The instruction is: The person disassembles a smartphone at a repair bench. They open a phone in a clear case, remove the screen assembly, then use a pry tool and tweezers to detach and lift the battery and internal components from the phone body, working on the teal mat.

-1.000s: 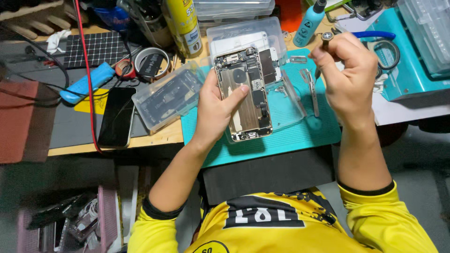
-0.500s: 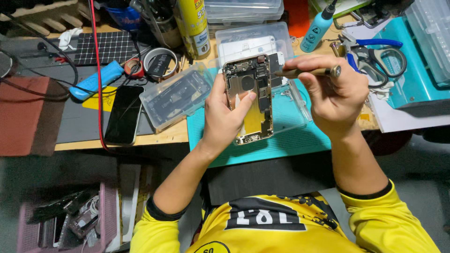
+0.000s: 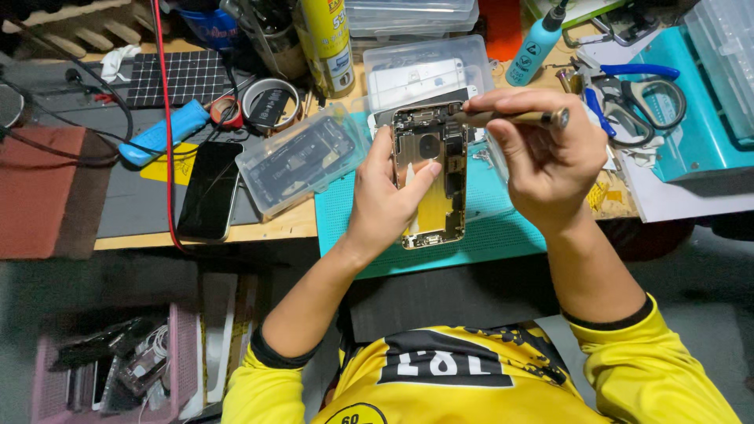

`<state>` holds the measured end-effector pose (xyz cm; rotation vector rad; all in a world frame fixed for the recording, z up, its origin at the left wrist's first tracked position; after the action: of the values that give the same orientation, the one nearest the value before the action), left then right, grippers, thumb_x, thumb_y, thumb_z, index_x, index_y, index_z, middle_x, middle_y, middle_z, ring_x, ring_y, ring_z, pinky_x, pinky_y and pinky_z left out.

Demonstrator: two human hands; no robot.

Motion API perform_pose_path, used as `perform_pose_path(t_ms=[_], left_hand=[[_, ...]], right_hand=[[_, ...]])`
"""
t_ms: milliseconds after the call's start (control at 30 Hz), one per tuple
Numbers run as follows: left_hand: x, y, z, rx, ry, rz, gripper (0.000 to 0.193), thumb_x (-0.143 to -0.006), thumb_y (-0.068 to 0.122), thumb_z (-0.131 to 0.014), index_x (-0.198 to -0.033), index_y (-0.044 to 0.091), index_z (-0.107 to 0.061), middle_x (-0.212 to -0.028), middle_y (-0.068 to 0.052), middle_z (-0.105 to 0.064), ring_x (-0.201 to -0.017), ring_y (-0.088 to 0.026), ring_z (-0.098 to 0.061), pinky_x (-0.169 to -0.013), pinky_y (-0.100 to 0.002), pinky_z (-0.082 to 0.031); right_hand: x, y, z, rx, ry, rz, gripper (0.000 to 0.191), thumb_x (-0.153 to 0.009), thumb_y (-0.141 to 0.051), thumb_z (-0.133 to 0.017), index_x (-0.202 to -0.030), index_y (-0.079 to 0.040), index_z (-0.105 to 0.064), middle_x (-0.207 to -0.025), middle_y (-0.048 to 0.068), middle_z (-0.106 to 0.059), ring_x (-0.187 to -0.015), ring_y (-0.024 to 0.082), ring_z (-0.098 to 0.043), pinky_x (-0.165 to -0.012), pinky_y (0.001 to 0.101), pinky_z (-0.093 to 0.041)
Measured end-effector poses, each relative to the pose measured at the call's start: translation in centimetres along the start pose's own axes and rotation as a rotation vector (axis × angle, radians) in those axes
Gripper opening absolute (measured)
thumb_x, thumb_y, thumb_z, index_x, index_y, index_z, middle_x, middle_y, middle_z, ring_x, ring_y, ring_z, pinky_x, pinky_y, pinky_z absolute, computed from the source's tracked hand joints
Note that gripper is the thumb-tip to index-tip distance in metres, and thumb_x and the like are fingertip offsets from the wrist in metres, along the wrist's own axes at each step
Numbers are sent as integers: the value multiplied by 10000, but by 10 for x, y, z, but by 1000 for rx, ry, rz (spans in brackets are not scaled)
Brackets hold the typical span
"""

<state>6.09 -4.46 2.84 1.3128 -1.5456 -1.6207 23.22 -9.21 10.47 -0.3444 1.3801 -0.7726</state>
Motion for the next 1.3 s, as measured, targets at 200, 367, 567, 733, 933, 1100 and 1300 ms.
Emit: perform_pose_path(t_ms=[200,367,567,733,933,1100,1300], left_hand=[[1,-4,-1,97,-33,6,310,-991,9,-674,-1249,-20,-505,-1184,-77,-706,-1065,-89,-685,-955,-279,-597],[1,-2,0,143,-56,32,329,-999,-2,-665,-1288,-25,-510,-1205,-80,-689,-1069,-94,-670,-960,-283,-584],[0,0,2,277,-72,48,344,-1004,-15,-644,-1308,-18,-484,-1243,-77,-676,-1112,-111,-679,-977,-283,-587],[-10,3,16,205,-7,-1,342,-1012,-30,-670,-1315,-20,-512,-1203,-94,-706,-1076,-130,-694,-943,-283,-578],[-18,7,30,230,81,-87,391,-1006,-38,-684,-1358,-11,-517,-1187,-73,-698,-1074,-122,-678,-979,-292,-558],[-18,10,34,206,108,-127,402,-1014,-46,-680,-1375,-7,-507,-1194,-62,-689,-1079,-115,-667,-985,-283,-552],[-16,11,33,216,114,-108,395,-1015,-52,-670,-1369,-6,-502,-1181,-68,-694,-1053,-110,-679,-945,-272,-565]], right_hand=[[-1,3,14,-90,195,-56,137,-1095,46,-611,-1183,33,-506,-1162,157,-676,-1042,193,-727,-981,323,-642],[4,7,21,115,118,-11,107,-1136,116,-601,-1203,87,-522,-1150,203,-674,-1040,220,-715,-963,324,-625],[7,7,18,75,116,-42,131,-1116,124,-599,-1219,82,-528,-1142,186,-678,-1022,221,-724,-949,323,-626],[9,4,15,-58,155,-135,100,-1090,78,-605,-1160,53,-539,-1105,149,-686,-972,196,-733,-907,315,-639],[20,7,14,-109,77,-179,86,-1090,73,-628,-1143,67,-560,-1074,161,-694,-944,207,-739,-877,308,-629],[28,12,10,-43,-22,-146,68,-1108,98,-632,-1129,86,-568,-1053,187,-694,-967,226,-739,-877,305,-624],[26,12,3,-20,-51,-73,129,-1093,105,-642,-1179,73,-550,-1093,189,-678,-1008,231,-735,-916,322,-638]])
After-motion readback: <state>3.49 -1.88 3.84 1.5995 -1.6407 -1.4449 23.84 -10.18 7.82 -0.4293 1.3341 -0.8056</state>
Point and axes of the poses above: each hand's wrist, its own x-axis away from the middle knuckle, its own z-axis out of the back of the hand, y = z × x, the point moved 3 cm from there along -x, towards the middle knuckle
